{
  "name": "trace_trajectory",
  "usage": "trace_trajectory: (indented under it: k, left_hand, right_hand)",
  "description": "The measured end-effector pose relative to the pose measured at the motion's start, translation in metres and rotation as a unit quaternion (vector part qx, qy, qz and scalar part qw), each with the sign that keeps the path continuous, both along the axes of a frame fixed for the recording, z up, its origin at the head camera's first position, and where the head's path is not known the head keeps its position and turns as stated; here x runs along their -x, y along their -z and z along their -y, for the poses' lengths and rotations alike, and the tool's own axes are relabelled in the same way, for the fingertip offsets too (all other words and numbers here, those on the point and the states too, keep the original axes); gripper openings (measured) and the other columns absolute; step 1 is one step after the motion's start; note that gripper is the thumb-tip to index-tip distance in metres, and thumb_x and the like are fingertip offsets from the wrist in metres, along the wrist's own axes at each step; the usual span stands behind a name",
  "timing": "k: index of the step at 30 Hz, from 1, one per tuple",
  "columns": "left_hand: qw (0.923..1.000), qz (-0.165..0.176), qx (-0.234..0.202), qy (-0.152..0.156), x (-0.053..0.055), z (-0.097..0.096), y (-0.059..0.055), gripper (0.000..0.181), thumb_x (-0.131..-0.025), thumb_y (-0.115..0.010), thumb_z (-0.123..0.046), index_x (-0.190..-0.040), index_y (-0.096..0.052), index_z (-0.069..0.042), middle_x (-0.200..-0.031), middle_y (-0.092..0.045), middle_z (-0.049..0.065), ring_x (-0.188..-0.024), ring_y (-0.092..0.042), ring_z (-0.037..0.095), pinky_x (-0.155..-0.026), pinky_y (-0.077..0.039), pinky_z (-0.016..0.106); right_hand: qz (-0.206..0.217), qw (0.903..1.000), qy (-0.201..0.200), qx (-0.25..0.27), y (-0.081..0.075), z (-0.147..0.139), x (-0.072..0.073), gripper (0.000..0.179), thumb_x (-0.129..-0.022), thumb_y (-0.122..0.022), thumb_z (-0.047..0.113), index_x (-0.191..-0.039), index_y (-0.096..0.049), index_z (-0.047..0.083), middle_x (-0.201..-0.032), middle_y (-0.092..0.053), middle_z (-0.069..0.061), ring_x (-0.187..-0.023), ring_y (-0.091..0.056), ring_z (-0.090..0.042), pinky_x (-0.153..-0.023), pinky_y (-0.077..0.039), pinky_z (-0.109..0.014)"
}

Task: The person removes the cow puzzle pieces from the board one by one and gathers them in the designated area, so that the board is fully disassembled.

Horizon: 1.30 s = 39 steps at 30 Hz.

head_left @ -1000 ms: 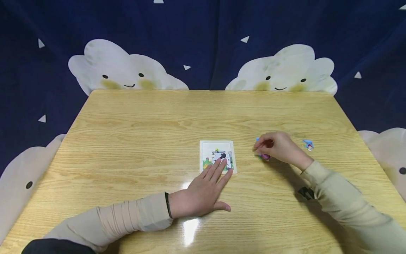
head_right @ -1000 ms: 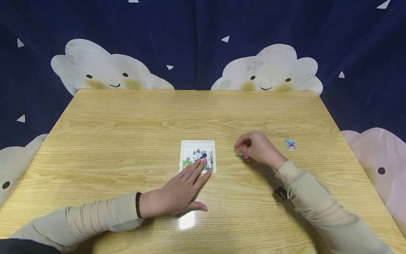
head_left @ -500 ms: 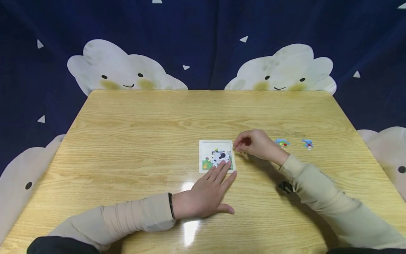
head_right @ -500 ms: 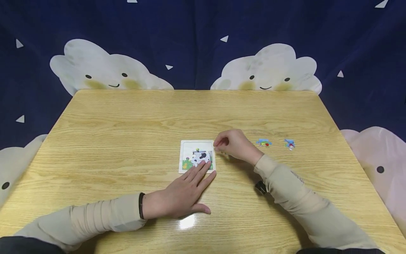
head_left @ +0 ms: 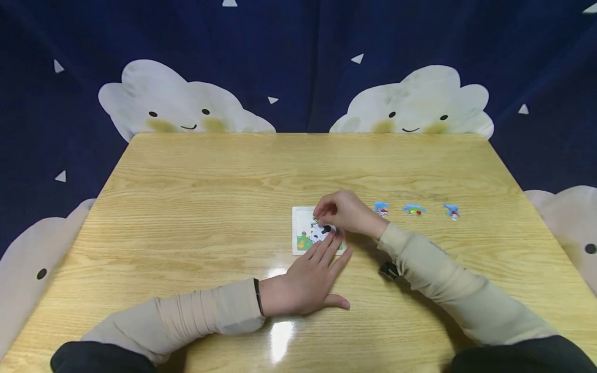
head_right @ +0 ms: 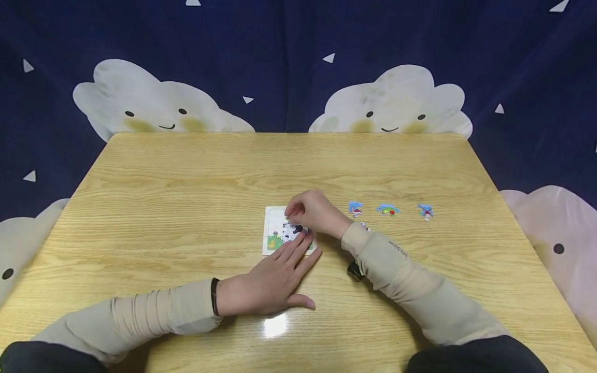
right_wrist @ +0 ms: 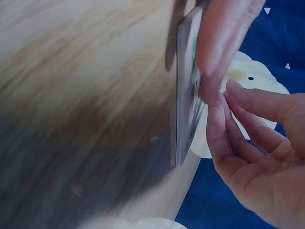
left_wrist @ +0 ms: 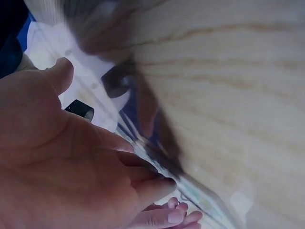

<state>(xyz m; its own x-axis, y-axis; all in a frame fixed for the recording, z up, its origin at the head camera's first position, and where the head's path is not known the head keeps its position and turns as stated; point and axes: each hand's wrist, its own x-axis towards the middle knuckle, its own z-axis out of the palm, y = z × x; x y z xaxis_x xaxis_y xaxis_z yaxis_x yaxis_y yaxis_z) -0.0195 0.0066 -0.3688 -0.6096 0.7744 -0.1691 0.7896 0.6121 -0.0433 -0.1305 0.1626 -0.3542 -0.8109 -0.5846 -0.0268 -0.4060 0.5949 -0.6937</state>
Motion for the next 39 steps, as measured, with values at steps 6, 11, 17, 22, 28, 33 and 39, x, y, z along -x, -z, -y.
trace_trajectory:
  k: [6, 11, 17, 22, 28, 33, 39]
  left_hand:
    - [0.9993, 0.035, 0.01, -0.01, 0.0018, -0.0008, 0.0011, 0.092, -0.093, -0.035, -0.071, -0.158, -0.015, -0.009, -0.161, -0.005, 0.022, -0.149, -0.005, 0.032, -0.118, -0.015, 0.036]
    - [0.999, 0.041, 0.012, -0.01, 0.0022, -0.0016, 0.0014, 0.093, -0.093, -0.035, -0.071, -0.158, -0.015, -0.008, -0.161, -0.004, 0.022, -0.149, -0.004, 0.032, -0.118, -0.014, 0.037]
    - [0.9992, 0.036, 0.017, -0.01, 0.0027, -0.0017, 0.0007, 0.094, -0.093, -0.034, -0.072, -0.158, -0.013, -0.009, -0.161, -0.003, 0.022, -0.149, -0.003, 0.033, -0.118, -0.014, 0.037]
    - [0.9991, 0.036, 0.018, -0.01, 0.0026, -0.0012, 0.0005, 0.094, -0.092, -0.034, -0.072, -0.158, -0.012, -0.009, -0.161, -0.003, 0.023, -0.149, -0.002, 0.033, -0.118, -0.014, 0.037]
    - [0.9989, 0.035, 0.027, -0.012, 0.0023, -0.002, 0.0004, 0.094, -0.092, -0.034, -0.073, -0.158, -0.012, -0.01, -0.162, -0.003, 0.022, -0.149, -0.002, 0.032, -0.118, -0.014, 0.036]
    - [0.9988, 0.039, 0.025, -0.011, 0.0022, -0.0018, -0.0007, 0.093, -0.093, -0.033, -0.072, -0.158, -0.011, -0.009, -0.162, -0.002, 0.022, -0.149, -0.002, 0.033, -0.118, -0.014, 0.036]
    - [0.9985, 0.049, 0.02, -0.013, 0.0026, -0.0012, -0.0013, 0.093, -0.093, -0.034, -0.072, -0.158, -0.011, -0.009, -0.162, 0.0, 0.022, -0.149, -0.001, 0.032, -0.118, -0.014, 0.036]
  right_hand:
    - [0.018, 0.9998, -0.001, 0.0, 0.0022, 0.0053, 0.0004, 0.004, -0.085, -0.074, 0.0, -0.088, -0.074, 0.003, -0.078, -0.071, -0.001, -0.068, -0.061, -0.01, -0.066, -0.051, -0.026]
    - [0.02, 0.9998, 0.002, -0.002, 0.0041, 0.0067, 0.0018, 0.005, -0.085, -0.074, -0.001, -0.088, -0.073, 0.002, -0.078, -0.07, -0.001, -0.07, -0.062, -0.01, -0.067, -0.052, -0.026]
    - [0.008, 0.9997, 0.016, -0.014, 0.0034, 0.008, 0.0052, 0.006, -0.084, -0.074, -0.003, -0.088, -0.073, 0.001, -0.077, -0.069, -0.001, -0.07, -0.062, -0.011, -0.068, -0.052, -0.027]
    - [0.025, 0.9994, 0.02, -0.012, 0.0023, 0.0082, 0.0069, 0.005, -0.084, -0.074, -0.002, -0.088, -0.073, 0.002, -0.077, -0.069, -0.001, -0.07, -0.062, -0.012, -0.068, -0.052, -0.028]
    - [0.036, 0.9988, 0.026, 0.022, 0.0002, 0.006, 0.0063, 0.01, -0.081, -0.076, -0.005, -0.088, -0.072, 0.001, -0.078, -0.069, -0.002, -0.071, -0.063, -0.013, -0.069, -0.053, -0.028]
    - [0.062, 0.996, 0.029, 0.057, -0.0005, 0.0036, 0.0045, 0.013, -0.08, -0.076, -0.007, -0.091, -0.07, -0.002, -0.079, -0.069, -0.005, -0.072, -0.065, -0.017, -0.068, -0.054, -0.027]
    - [0.082, 0.9941, 0.032, 0.064, 0.0006, 0.002, 0.0003, 0.014, -0.082, -0.074, -0.007, -0.094, -0.07, -0.002, -0.082, -0.07, -0.008, -0.073, -0.066, -0.017, -0.068, -0.054, -0.027]
